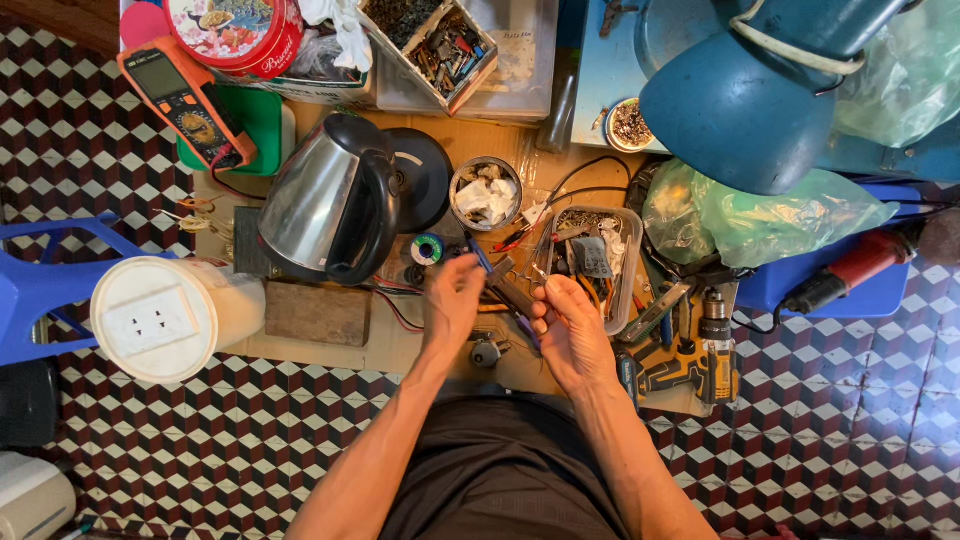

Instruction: The person works on a small appliance component at a cluttered workbench, using pliers to manipulate a small part, cutting or filing it with a green-handled tool, then grinding its edge with an angle grinder. They repeatedly reposition the part and handle it by hand between tool passes.

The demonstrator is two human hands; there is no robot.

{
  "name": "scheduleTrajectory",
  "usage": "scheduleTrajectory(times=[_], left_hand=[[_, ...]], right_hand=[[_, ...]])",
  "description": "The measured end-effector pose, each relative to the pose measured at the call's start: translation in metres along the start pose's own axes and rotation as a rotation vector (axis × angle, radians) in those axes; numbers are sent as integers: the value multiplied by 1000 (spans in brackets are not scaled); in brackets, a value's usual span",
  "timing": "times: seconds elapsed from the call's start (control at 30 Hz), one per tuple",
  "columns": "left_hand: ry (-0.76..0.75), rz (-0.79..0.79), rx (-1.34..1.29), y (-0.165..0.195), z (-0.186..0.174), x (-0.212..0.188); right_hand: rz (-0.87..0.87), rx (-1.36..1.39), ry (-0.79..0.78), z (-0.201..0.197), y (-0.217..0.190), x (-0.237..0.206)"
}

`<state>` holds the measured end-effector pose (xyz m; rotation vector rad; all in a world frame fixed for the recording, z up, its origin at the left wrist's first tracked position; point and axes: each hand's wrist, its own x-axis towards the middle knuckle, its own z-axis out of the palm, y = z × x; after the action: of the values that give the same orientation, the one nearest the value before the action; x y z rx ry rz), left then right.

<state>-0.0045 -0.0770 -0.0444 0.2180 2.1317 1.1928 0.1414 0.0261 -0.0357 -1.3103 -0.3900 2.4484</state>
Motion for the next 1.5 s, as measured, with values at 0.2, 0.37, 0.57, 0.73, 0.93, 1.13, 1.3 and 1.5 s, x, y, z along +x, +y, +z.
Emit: scheduleTrajectory(times=[0.2,0.37,0.57,0.73,0.93,1.13,1.3,1.5], left_hand=[[-395,-183,-809,16,23,-41],[-407,-205,-858,6,27,-41],[-404,-279,-753,-2,11,-36],[-333,-124,-714,-6,-41,-1],[-384,-147,-684,-17,-76,15],[-298,-143,-692,-25,-82,6],[-219,-104,-702,-35,-106,1],[-216,-157,-689,-42,-113,-9]], right_hand=[[-149,85,-25,3,21,-3],[-242,73,-5,3,35,-14],[-274,-136,39,-8,49,-32],[-358,-564,345,-71,48,-66],[-382,-878,499,-109,53,-71],[-608,-1444,248,-61,71,-46],[-631,-1509,9,-17,82,-30],[-727,-1487,-43,-10,84,-31]])
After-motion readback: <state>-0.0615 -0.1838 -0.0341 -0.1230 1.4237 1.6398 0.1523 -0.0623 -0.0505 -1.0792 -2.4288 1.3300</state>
